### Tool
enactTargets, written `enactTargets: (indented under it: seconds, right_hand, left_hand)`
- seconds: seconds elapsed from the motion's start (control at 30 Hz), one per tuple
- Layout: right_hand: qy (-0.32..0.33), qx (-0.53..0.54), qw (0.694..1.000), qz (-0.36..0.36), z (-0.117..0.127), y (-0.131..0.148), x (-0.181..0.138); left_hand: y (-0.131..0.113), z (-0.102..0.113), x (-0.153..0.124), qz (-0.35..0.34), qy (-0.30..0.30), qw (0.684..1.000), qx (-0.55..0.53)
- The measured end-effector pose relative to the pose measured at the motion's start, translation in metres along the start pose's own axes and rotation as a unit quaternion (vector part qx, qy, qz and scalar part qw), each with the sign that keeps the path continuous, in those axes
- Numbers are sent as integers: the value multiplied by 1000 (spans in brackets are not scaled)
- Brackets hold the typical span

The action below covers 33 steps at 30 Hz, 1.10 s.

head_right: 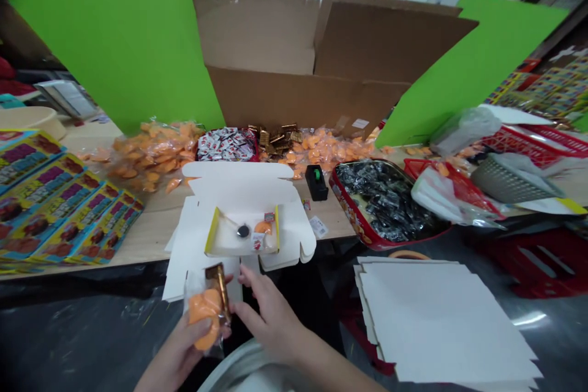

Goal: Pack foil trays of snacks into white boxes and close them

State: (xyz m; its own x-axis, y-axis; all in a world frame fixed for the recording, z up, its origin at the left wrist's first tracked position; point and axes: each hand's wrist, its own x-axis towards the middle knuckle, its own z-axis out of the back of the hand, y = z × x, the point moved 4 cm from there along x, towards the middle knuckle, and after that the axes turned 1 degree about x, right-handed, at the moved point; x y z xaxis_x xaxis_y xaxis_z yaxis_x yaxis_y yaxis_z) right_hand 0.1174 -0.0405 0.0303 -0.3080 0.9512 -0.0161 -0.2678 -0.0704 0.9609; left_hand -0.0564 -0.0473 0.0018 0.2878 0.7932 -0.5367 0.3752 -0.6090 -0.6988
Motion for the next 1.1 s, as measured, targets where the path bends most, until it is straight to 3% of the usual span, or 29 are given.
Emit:
enactTargets:
  seconds: [0.1,0.17,0.3,0.4,0.53,0.63,0.73,0.9,1.0,1.1]
  right_hand:
    - [-20,-29,999,-14,6,-8,4]
    - [11,-67,998,-15,9,-12,7]
    - [119,-177,977,21,24,-20,14]
    - [116,-202,972,13,57,-29,22]
    - [11,-224,974,-32,107,-46,26]
    - [-19,-233,971,-56,119,-65,16]
    - [7,-218,974,-53,98,-83,0]
    - [124,-262,953,-87,58,-109,-27]
    - [176,-272,943,-79,77,-115,-31]
    - [177,-233,952,-90,133,-112,-24]
  left_hand:
    - [-24,6,8,-44,-47,997,-30]
    - [-33,1,15,-54,-76,995,-22]
    - [-38,-32,30,-126,-119,980,101]
    - [-30,-66,40,-153,-77,965,200]
    - [-23,-98,60,-116,-8,941,318]
    - [-26,-119,82,-105,-6,929,355]
    - [-24,-143,103,-78,-6,945,317]
    - [-8,-168,122,103,31,981,160]
    - [-9,-181,129,111,26,984,137]
    - [-7,-199,137,101,32,981,162]
